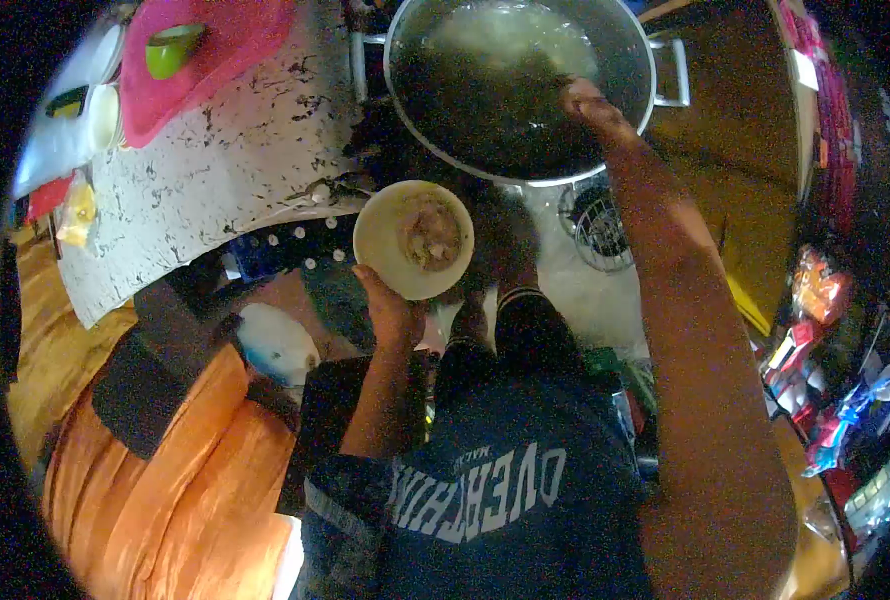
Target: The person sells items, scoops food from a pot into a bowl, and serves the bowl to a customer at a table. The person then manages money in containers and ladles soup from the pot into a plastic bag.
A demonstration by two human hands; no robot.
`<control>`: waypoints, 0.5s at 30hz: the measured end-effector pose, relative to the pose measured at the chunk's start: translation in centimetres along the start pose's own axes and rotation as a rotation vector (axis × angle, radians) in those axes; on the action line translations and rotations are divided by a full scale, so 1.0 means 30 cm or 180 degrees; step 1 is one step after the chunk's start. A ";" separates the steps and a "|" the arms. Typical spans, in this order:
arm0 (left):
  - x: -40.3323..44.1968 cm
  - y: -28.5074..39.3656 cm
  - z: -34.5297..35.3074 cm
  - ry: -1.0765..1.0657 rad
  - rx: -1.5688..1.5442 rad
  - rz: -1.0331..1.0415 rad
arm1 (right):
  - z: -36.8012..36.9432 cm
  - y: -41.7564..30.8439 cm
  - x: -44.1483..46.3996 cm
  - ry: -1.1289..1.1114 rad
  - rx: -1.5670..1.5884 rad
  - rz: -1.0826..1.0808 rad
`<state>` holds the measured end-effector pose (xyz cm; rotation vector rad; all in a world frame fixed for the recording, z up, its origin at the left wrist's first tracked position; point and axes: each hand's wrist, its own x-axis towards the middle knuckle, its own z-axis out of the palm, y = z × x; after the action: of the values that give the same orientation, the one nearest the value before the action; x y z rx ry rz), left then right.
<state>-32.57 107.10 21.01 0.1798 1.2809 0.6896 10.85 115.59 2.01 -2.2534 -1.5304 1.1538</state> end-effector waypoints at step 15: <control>-0.057 0.010 -0.097 -0.0264 0.0060 0.0126 | 0.170 -0.067 -0.141 -0.0447 0.0338 0.0219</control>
<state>-35.55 105.65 21.68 0.2474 1.2073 0.6972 5.21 111.56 1.72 -2.2131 -1.4120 1.4052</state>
